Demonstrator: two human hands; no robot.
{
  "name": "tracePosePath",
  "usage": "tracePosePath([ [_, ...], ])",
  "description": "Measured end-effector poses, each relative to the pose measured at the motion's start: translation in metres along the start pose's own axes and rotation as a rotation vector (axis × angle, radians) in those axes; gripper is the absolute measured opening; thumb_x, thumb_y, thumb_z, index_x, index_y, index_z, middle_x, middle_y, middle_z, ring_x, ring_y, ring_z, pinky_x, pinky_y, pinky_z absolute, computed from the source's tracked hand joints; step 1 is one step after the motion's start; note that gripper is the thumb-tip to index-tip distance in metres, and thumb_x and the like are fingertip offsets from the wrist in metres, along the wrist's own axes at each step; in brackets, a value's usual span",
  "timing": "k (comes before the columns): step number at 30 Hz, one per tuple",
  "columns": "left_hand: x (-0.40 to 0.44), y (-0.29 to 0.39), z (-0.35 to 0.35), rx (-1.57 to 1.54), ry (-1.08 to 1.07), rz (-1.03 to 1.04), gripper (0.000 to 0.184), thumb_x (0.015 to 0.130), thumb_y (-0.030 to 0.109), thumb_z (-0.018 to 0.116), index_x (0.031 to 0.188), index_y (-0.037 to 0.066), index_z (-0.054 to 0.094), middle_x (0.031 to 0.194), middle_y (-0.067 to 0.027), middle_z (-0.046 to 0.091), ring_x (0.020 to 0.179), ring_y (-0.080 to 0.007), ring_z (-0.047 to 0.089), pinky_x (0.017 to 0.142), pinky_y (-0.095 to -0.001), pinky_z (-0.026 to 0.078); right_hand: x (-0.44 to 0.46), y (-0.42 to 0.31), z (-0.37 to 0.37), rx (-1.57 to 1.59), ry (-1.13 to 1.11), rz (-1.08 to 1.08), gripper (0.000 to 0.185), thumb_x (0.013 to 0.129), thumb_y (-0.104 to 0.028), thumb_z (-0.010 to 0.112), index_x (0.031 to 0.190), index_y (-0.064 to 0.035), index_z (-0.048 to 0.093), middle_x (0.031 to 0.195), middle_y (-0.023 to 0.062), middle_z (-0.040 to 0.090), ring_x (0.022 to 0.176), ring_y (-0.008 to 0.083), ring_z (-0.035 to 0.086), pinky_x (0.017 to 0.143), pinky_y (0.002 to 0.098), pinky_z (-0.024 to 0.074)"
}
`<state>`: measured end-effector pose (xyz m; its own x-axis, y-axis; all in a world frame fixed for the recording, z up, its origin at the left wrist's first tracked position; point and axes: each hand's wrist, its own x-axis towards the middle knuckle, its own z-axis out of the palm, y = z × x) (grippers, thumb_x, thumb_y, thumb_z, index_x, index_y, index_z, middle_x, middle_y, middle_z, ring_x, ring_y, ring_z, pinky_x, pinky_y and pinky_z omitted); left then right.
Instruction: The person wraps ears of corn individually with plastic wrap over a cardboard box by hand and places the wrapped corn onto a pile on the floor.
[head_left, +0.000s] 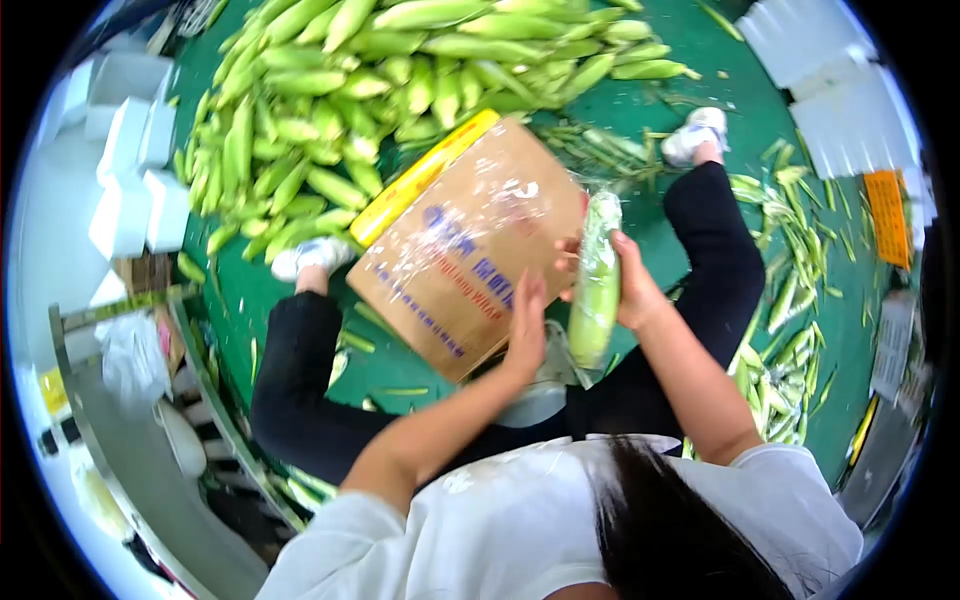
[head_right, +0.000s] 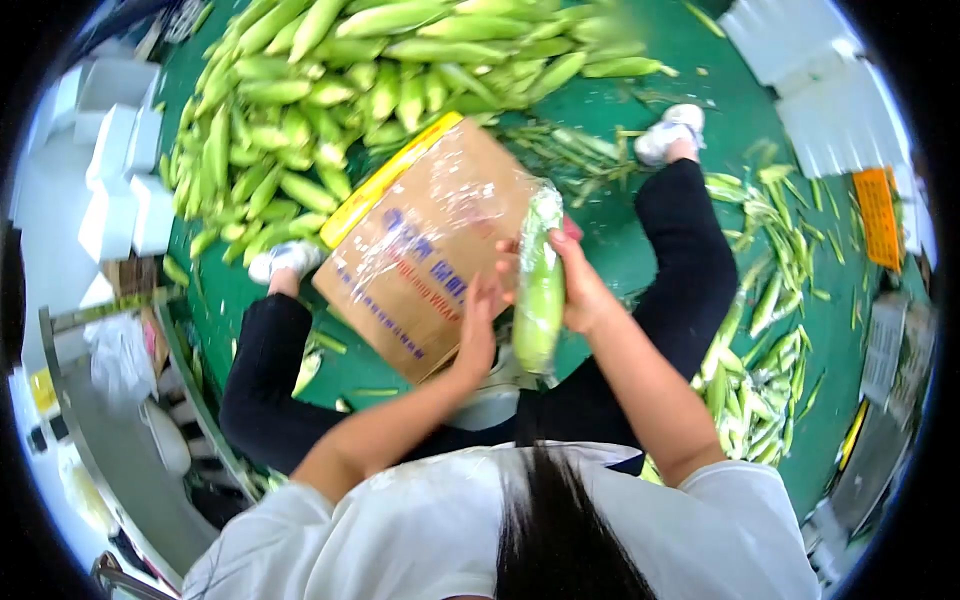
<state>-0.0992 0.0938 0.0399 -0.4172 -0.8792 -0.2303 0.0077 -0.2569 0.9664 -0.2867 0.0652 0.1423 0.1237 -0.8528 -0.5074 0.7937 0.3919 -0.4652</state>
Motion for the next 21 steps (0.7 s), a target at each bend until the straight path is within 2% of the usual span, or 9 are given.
tracePosePath([
  [5, -0.051, 0.115, 0.053, 0.108, 0.026, -0.176, 0.057, 0.085, 0.014, 0.073, 0.132, 0.002, 0.043, 0.117, -0.0118, 0.057, 0.105, -0.0191, 0.058, 0.089, -0.0336, 0.048, -0.032, 0.01, 0.022, 0.002, 0.197, -0.357, 0.056, 0.091, -0.033, 0.065, 0.133, -0.0013, 0.046, 0.107, 0.0136, 0.064, 0.095, 0.0263, 0.066, 0.087, 0.0433, 0.0557],
  [7, -0.05, 0.126, 0.061, 0.201, 0.018, -0.107, 0.044, 0.081, 0.007, 0.071, 0.12, 0.002, 0.051, 0.094, -0.006, 0.061, 0.078, -0.0151, 0.06, 0.069, -0.0298, 0.05, -0.055, -0.018, 0.033, 0.008, 0.107, -0.427, 0.08, 0.085, -0.024, 0.071, 0.15, -0.0068, 0.029, 0.097, 0.0103, 0.063, 0.088, 0.0241, 0.066, 0.081, 0.0384, 0.056],
  [9, -0.051, 0.145, 0.061, -0.05, -0.324, -0.502, 0.041, 0.081, 0.006, 0.069, 0.118, 0.004, 0.051, 0.084, -0.0027, 0.058, 0.065, -0.011, 0.053, 0.058, -0.0264, 0.043, -0.075, -0.05, 0.018, 0.044, -0.073, -0.522, 0.101, 0.082, -0.023, 0.073, 0.16, -0.0147, 0.008, 0.09, 0.0078, 0.059, 0.078, 0.0208, 0.063, 0.077, 0.0368, 0.0552],
  [12, -0.056, 0.182, 0.093, -0.46, -0.762, -1.161, 0.029, 0.085, 0.006, 0.064, 0.111, 0.006, 0.051, 0.066, 0.0054, 0.041, 0.049, -0.0035, 0.032, 0.043, -0.0218, 0.023, -0.1, -0.073, -0.023, 0.459, -0.501, -0.586, 0.029, 0.099, -0.033, 0.056, 0.12, -0.0124, 0.053, 0.074, -0.0017, 0.05, 0.065, 0.0132, 0.055, 0.067, 0.0339, 0.0502],
  [13, -0.057, 0.177, 0.104, -0.533, -0.927, -1.197, 0.034, 0.086, 0.01, 0.065, 0.117, 0.006, 0.051, 0.066, 0.0056, 0.04, 0.048, -0.003, 0.031, 0.043, -0.0211, 0.022, -0.113, -0.081, -0.033, 0.672, -0.685, -0.569, 0.038, 0.106, -0.041, 0.038, 0.085, -0.0143, 0.053, 0.065, -0.0037, 0.041, 0.058, 0.0132, 0.047, 0.059, 0.0339, 0.0437],
  [15, -0.061, 0.166, 0.128, -0.59, -1.13, -1.254, 0.045, 0.091, 0.018, 0.064, 0.131, 0.006, 0.048, 0.065, 0.0056, 0.04, 0.047, -0.0023, 0.03, 0.043, -0.0196, 0.022, -0.147, -0.096, -0.06, 0.681, -0.869, -0.659, 0.057, 0.107, -0.049, 0.022, 0.069, -0.0153, 0.048, 0.058, -0.0025, 0.043, 0.049, 0.0145, 0.044, 0.056, 0.0344, 0.0401],
  [18, -0.044, 0.164, 0.151, -0.541, -1.193, -1.301, 0.055, 0.099, 0.021, 0.056, 0.148, 0.006, 0.038, 0.066, 0.0024, 0.045, 0.053, -0.0045, 0.039, 0.049, -0.0198, 0.035, -0.21, -0.096, -0.185, 0.628, -0.374, -0.74, 0.046, 0.108, -0.037, 0.026, 0.076, -0.0145, 0.05, 0.056, -0.0043, 0.044, 0.048, 0.0105, 0.045, 0.05, 0.0309, 0.0362],
  [19, -0.038, 0.155, 0.147, -0.389, -1.166, -1.161, 0.053, 0.099, 0.02, 0.056, 0.148, 0.007, 0.039, 0.068, 0.0007, 0.05, 0.054, -0.006, 0.042, 0.05, -0.0208, 0.038, -0.229, -0.087, -0.255, 0.508, -0.199, -0.732, 0.029, 0.106, -0.029, 0.037, 0.103, -0.0111, 0.06, 0.06, -0.0037, 0.048, 0.053, 0.0094, 0.05, 0.05, 0.0285, 0.0383],
  [21, -0.014, 0.146, 0.127, -0.112, -1.024, -0.869, 0.048, 0.099, 0.018, 0.054, 0.145, 0.007, 0.043, 0.076, -0.0023, 0.059, 0.061, -0.0086, 0.052, 0.057, -0.0218, 0.045, -0.276, -0.07, -0.319, 0.441, 0.523, -0.561, 0.055, 0.095, -0.018, 0.055, 0.148, -0.0088, 0.042, 0.073, -0.0029, 0.057, 0.056, 0.0096, 0.051, 0.054, 0.0237, 0.044],
])
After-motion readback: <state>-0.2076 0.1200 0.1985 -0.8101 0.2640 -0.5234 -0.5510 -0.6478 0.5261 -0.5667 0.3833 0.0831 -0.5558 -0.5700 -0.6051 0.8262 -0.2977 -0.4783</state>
